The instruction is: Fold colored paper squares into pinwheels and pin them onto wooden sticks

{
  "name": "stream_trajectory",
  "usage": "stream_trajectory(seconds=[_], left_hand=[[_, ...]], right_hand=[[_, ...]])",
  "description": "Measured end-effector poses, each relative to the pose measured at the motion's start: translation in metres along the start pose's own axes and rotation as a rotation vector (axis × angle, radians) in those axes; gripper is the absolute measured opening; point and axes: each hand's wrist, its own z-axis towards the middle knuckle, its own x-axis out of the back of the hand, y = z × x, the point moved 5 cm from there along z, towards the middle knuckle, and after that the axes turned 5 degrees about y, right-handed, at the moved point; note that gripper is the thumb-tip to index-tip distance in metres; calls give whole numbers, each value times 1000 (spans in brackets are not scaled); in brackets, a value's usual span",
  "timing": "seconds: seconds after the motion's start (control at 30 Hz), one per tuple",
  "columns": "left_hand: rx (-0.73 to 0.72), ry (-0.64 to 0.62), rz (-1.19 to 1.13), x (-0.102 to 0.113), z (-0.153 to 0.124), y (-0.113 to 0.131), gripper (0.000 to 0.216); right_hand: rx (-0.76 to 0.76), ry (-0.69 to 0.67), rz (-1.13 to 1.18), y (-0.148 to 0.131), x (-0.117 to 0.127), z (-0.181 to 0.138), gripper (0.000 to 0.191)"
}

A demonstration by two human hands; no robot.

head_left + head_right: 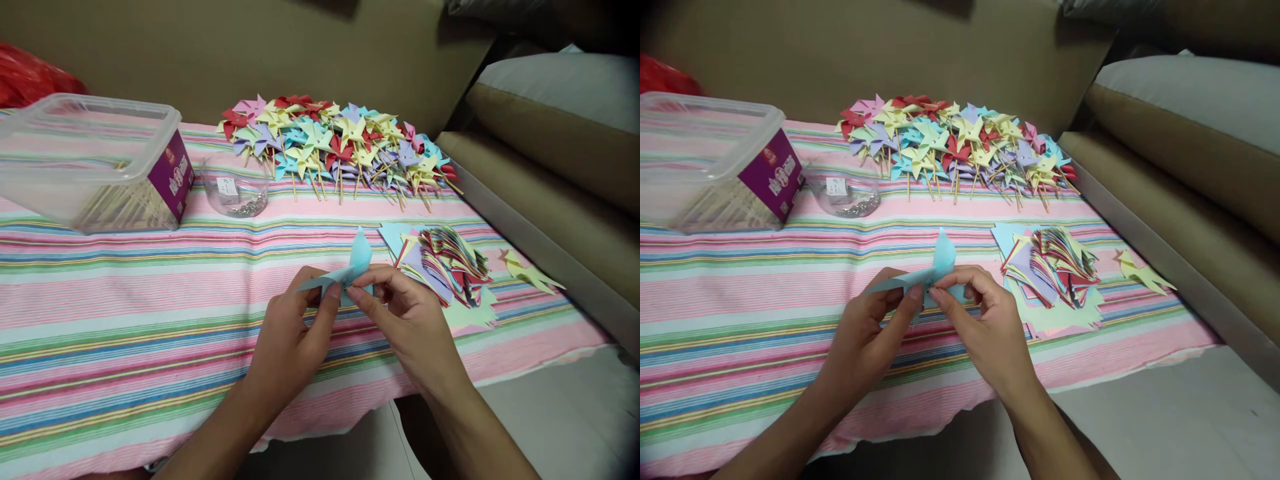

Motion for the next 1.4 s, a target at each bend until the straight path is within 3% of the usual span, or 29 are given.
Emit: stream_trajectory(seconds=[0.13, 0.43, 0.67, 1.0, 1.4], left_hand=[[18, -14, -42, -1, -1, -1, 15], [-11, -24, 29, -1, 0, -3, 12], [-68, -19, 115, 1, 1, -1, 9], [-102, -66, 100, 6, 5, 1, 5], [-130, 50, 173, 44, 9, -5, 8]], right_hand=[[-35, 16, 37, 5, 0, 0, 6], [-108, 24, 257, 7, -3, 2, 35], [-127, -51, 120, 7, 0, 2, 12], [-97, -96, 90, 7, -3, 7, 12], [-9, -210, 95, -2, -47, 26, 13]])
